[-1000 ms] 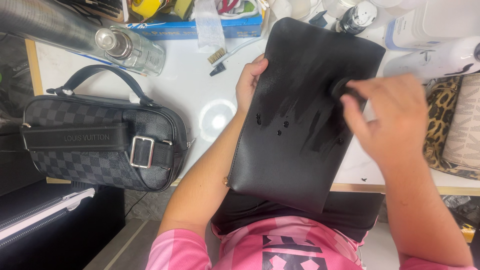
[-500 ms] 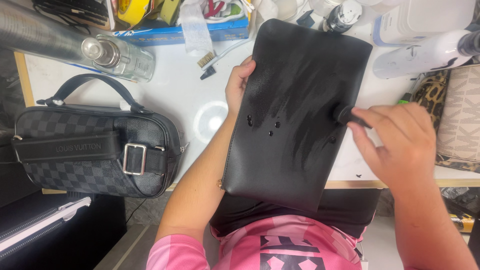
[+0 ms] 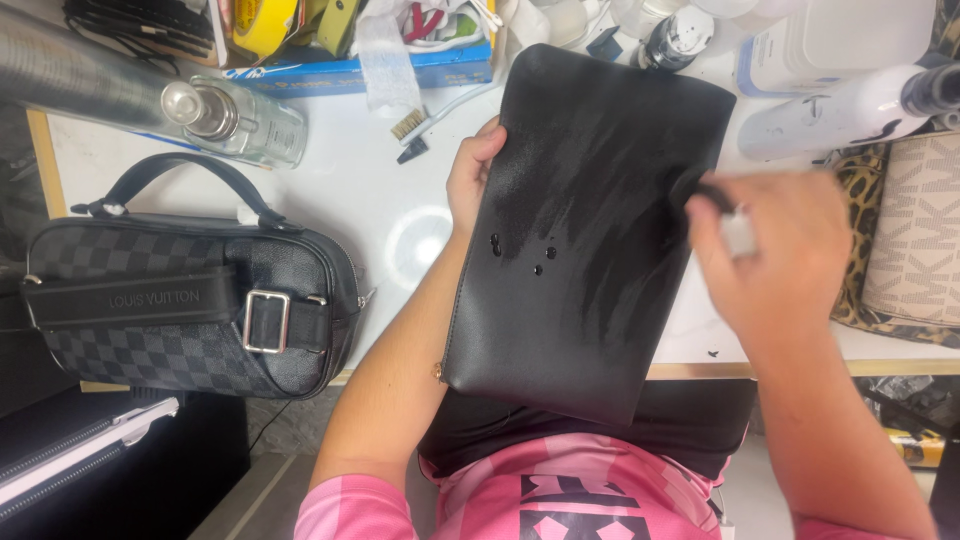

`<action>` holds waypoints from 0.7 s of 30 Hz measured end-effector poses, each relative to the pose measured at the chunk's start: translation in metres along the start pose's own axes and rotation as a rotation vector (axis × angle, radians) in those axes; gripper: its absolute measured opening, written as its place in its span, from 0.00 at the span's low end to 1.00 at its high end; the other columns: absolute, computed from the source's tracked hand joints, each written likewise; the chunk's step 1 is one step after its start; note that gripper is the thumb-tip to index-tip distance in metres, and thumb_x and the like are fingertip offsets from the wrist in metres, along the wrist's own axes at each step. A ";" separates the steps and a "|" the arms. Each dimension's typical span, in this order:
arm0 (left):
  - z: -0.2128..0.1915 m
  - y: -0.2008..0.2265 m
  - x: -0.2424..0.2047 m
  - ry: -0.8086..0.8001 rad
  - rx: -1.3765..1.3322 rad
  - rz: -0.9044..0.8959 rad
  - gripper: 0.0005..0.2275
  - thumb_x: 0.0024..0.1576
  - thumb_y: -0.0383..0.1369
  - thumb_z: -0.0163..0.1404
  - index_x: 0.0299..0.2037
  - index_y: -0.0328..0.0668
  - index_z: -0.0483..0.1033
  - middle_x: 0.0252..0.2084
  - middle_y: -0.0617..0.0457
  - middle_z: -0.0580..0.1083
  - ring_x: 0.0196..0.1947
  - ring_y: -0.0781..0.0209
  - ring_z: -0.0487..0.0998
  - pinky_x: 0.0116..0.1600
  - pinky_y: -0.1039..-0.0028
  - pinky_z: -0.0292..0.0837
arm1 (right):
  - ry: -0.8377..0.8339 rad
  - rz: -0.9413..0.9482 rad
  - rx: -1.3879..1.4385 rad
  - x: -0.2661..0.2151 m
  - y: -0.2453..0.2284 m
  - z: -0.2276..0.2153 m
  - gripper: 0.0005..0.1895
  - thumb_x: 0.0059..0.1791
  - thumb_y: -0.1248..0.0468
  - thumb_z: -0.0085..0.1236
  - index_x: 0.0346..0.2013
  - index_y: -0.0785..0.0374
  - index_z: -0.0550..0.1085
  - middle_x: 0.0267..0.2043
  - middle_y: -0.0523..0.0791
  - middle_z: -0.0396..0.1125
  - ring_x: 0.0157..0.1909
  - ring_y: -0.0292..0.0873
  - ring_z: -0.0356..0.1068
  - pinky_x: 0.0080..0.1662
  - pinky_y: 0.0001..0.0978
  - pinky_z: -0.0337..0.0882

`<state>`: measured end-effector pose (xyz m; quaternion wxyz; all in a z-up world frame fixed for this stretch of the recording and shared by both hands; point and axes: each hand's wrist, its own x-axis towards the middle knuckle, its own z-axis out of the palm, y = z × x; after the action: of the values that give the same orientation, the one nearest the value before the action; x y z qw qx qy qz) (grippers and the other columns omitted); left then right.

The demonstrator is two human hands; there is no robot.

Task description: The person applies a liquid from a white bottle onto a black sponge and rubs it over the surface of a black leather bag. The person repeatedly applies the liquid and scrubs different sections of the bag, including the sides and the zipper area, to clean or condition the material.

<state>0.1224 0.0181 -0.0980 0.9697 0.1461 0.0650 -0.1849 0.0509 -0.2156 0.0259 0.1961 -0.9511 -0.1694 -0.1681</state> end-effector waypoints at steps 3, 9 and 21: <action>-0.007 -0.001 0.003 -0.031 -0.019 0.013 0.18 0.65 0.35 0.42 0.59 0.29 0.73 0.50 0.43 0.77 0.49 0.55 0.77 0.58 0.66 0.72 | 0.075 0.103 -0.070 0.015 -0.001 0.011 0.07 0.55 0.70 0.69 0.43 0.67 0.76 0.39 0.49 0.69 0.41 0.52 0.66 0.47 0.41 0.64; -0.020 -0.007 0.009 0.024 -0.061 0.026 0.19 0.65 0.33 0.42 0.62 0.28 0.71 0.53 0.44 0.77 0.52 0.55 0.77 0.61 0.67 0.70 | -0.120 0.090 0.245 0.017 -0.047 0.019 0.10 0.51 0.68 0.67 0.46 0.66 0.77 0.42 0.49 0.72 0.40 0.48 0.68 0.45 0.37 0.68; -0.025 -0.016 0.011 -0.016 -0.122 0.047 0.20 0.67 0.32 0.40 0.66 0.25 0.67 0.60 0.39 0.74 0.59 0.51 0.75 0.68 0.64 0.66 | -0.082 -0.250 0.137 0.058 -0.078 0.024 0.13 0.48 0.69 0.70 0.46 0.65 0.78 0.44 0.47 0.72 0.45 0.52 0.69 0.48 0.44 0.66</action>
<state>0.1249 0.0075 -0.1276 0.9814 0.0866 0.0647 -0.1589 0.0783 -0.1225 0.0519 0.2311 -0.9131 -0.3054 -0.1402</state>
